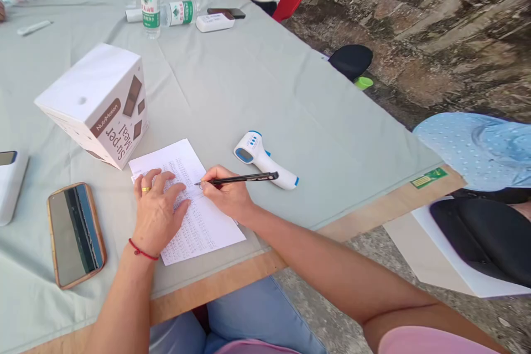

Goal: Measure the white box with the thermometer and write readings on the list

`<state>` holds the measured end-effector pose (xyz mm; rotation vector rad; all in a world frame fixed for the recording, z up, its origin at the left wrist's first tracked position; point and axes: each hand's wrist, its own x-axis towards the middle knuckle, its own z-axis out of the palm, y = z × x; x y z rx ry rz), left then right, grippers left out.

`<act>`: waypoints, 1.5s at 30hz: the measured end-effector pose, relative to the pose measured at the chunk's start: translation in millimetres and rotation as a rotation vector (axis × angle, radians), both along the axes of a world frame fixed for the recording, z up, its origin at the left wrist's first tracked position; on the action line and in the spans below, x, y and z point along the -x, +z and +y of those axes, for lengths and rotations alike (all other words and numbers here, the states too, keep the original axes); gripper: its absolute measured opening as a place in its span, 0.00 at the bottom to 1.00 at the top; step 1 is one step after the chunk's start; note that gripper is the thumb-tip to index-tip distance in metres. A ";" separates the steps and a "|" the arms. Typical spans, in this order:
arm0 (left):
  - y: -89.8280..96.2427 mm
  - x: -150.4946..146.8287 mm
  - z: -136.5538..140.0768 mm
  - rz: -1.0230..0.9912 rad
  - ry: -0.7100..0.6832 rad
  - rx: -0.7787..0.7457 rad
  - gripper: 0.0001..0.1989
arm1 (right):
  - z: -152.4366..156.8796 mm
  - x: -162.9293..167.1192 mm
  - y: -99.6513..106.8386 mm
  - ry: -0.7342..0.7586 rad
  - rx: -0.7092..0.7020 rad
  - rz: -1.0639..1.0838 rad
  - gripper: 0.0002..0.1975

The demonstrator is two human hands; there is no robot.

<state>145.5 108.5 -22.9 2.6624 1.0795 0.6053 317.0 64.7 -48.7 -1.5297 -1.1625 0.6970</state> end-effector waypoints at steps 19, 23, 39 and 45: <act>0.7 0.2 -1.1 -0.010 -0.001 0.038 0.08 | -5.5 -6.6 3.7 0.003 -0.162 -0.252 0.05; -0.2 0.2 -3.2 -0.131 0.038 0.002 0.06 | -3.8 -21.8 -3.1 0.022 -0.342 -0.529 0.11; -10.0 -3.0 -9.3 -0.466 0.141 -0.194 0.16 | 0.2 -47.7 -9.6 -0.234 -0.601 -0.902 0.13; -11.9 -2.5 -7.6 -0.441 0.114 -0.220 0.16 | -2.6 -67.2 -8.1 -0.449 -0.534 -0.867 0.09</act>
